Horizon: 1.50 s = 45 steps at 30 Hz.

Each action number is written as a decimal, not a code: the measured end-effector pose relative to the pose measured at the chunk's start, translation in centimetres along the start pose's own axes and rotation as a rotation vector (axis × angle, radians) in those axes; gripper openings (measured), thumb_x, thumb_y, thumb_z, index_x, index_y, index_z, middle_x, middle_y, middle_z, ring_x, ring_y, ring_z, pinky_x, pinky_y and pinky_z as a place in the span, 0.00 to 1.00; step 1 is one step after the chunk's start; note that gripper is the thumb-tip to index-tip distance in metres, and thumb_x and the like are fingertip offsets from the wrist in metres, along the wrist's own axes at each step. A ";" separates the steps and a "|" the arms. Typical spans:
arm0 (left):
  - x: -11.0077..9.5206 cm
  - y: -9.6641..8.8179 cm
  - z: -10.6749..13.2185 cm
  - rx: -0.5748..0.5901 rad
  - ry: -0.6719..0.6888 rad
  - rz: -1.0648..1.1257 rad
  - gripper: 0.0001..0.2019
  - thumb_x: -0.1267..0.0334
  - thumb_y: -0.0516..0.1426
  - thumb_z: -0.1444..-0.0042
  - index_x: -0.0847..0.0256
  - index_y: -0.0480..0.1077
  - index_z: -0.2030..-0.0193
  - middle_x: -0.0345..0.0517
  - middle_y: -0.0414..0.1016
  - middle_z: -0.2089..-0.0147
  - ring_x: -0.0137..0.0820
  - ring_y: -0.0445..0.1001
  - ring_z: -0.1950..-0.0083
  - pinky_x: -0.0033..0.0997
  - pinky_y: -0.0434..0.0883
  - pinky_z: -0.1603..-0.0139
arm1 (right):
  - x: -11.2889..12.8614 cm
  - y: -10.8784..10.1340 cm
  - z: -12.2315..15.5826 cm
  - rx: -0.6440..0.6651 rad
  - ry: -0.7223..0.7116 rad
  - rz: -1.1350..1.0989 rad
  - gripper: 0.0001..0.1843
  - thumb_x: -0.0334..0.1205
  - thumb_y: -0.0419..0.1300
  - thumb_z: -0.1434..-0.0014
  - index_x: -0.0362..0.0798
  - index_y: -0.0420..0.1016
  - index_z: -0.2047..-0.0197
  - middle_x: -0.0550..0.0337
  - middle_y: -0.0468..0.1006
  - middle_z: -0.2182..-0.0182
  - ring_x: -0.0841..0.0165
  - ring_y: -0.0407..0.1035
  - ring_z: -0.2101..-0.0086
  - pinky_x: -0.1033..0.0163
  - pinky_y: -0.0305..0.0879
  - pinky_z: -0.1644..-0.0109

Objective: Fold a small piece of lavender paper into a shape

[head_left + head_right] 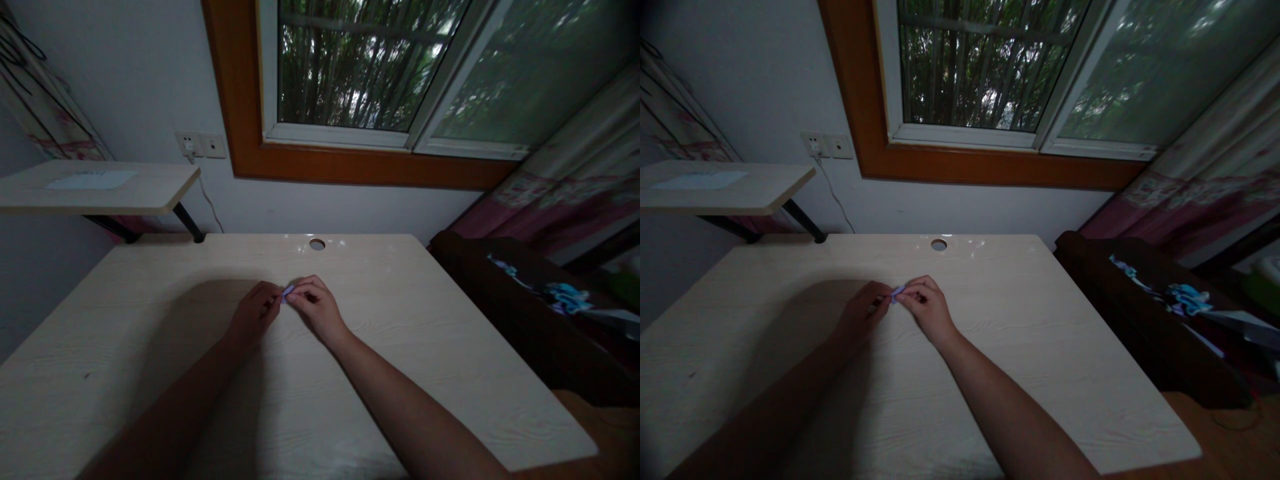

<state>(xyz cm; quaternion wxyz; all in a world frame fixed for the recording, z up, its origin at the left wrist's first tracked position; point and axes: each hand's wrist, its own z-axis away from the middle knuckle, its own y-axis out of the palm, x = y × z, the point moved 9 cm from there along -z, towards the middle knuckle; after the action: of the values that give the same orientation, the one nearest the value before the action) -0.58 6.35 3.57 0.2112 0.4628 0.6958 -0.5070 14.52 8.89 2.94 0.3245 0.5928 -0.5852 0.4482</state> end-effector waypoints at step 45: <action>1.8 0.3 0.1 0.017 -0.162 0.056 0.05 0.63 0.55 0.40 0.59 0.70 0.61 0.42 0.76 0.65 0.29 0.75 0.66 0.26 0.73 0.66 | 0.6 0.4 0.6 -0.008 -0.054 0.078 0.02 0.39 0.66 0.43 0.52 0.80 0.67 0.56 0.72 0.60 0.71 0.66 0.69 0.64 0.65 0.70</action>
<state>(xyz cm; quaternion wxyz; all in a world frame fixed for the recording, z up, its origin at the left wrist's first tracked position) -1.22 7.06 2.00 0.2769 0.4413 0.6589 -0.5426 14.16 8.10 3.20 0.2933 0.5800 -0.6183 0.4420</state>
